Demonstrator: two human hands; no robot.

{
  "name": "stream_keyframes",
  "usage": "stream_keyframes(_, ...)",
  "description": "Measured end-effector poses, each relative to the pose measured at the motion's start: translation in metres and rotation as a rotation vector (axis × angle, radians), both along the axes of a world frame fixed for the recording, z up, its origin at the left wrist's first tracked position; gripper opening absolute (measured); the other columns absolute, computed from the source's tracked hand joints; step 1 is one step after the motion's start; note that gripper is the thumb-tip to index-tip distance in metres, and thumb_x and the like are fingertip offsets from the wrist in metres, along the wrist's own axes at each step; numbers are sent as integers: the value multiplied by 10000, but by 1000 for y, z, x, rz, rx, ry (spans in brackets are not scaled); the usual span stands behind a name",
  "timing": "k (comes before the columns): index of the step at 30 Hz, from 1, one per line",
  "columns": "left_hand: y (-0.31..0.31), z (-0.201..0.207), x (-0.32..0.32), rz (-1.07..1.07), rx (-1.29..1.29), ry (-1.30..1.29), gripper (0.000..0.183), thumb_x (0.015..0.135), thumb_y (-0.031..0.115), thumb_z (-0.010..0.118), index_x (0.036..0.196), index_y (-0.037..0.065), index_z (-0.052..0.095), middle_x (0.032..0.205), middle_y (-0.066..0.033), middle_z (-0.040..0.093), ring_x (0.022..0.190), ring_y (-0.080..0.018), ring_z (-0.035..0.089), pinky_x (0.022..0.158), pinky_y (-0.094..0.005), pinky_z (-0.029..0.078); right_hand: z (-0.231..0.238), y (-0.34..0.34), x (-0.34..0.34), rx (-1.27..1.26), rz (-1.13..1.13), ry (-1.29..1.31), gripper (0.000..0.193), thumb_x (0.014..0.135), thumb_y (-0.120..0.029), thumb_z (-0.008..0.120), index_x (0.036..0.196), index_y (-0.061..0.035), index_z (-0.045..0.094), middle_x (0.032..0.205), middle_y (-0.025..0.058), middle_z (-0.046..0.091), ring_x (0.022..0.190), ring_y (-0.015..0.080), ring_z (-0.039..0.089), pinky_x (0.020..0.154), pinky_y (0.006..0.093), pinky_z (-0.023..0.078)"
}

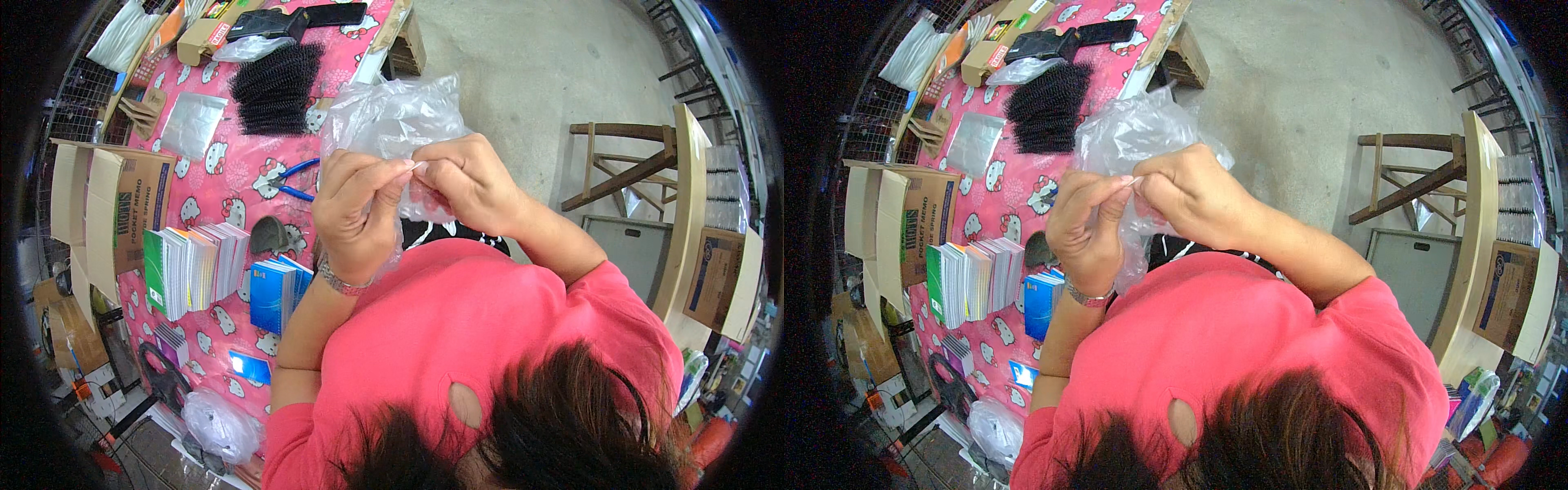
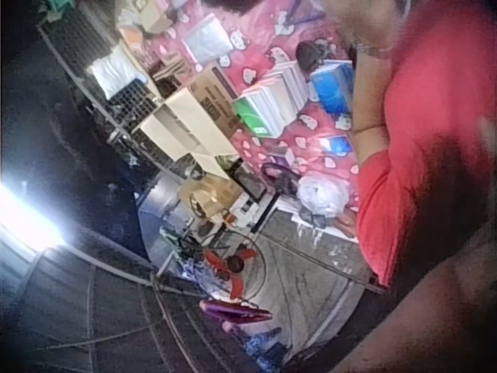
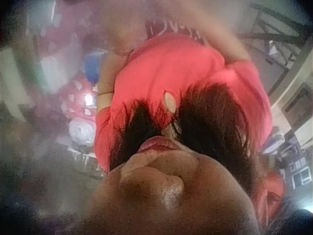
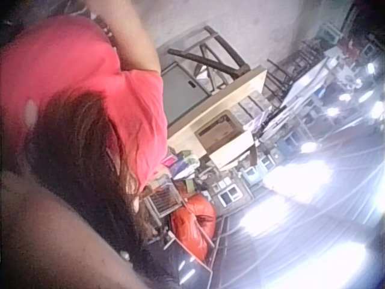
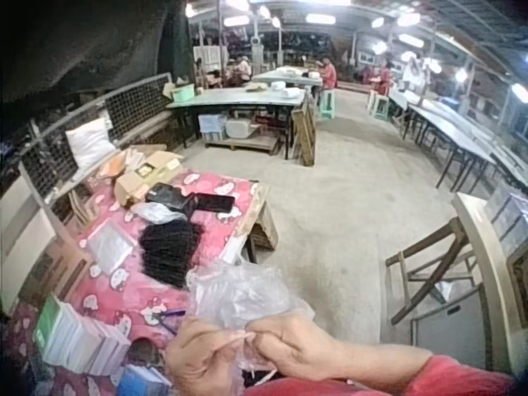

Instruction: The person inserts a spiral binding through the pre-punched holes of a stack of notebook pages and covers, then uses pliers to crimp the ends of the wire.

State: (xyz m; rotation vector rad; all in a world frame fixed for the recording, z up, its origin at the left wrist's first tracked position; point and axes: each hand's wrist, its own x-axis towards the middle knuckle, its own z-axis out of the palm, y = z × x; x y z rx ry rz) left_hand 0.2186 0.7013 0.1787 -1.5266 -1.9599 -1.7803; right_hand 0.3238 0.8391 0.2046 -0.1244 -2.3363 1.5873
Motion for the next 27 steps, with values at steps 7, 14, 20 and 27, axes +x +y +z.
stream_keyframes(7, -9, 2, 0, -69, 91, -47, 100, 796, 4, 692, 889, 40, 694, 789, -69, 606, 699, -205, 532, 637, -295, 417, -7, 24, -11, -576, -179, -327, 338, 894, -218, 447, 712, 4, 625, 569, 28, 512, 509, 109, 474, 499, 257, 399)
stream_keyframes(14, -13, 1, -5, -59, 37, -773, 87, 921, 59, 614, 988, 16, 650, 899, -33, 641, 790, -90, 588, 721, -220, 460, -13, 17, -14, -555, 82, -191, 304, 983, -270, 510, 878, -8, 622, 769, 2, 575, 711, 80, 503, 641, 232, 417)
stream_keyframes(20, -9, 1, -4, -16, 41, -687, 76, 948, 73, 583, 995, 17, 604, 873, -14, 610, 784, -62, 567, 696, -201, 453, -15, 12, -15, -333, 115, -179, 161, 934, -175, 628, 855, -35, 610, 732, -49, 546, 676, 29, 452, 593, 202, 365)
stream_keyframes(27, -7, -11, -7, 109, 263, -648, 69, 955, 86, 571, 998, 34, 582, 805, -7, 578, 652, -44, 490, 569, -188, 392, -23, 8, -17, -616, 8, -218, 192, 935, -230, 627, 836, -68, 594, 705, -50, 536, 607, 32, 428, 549, 205, 341)
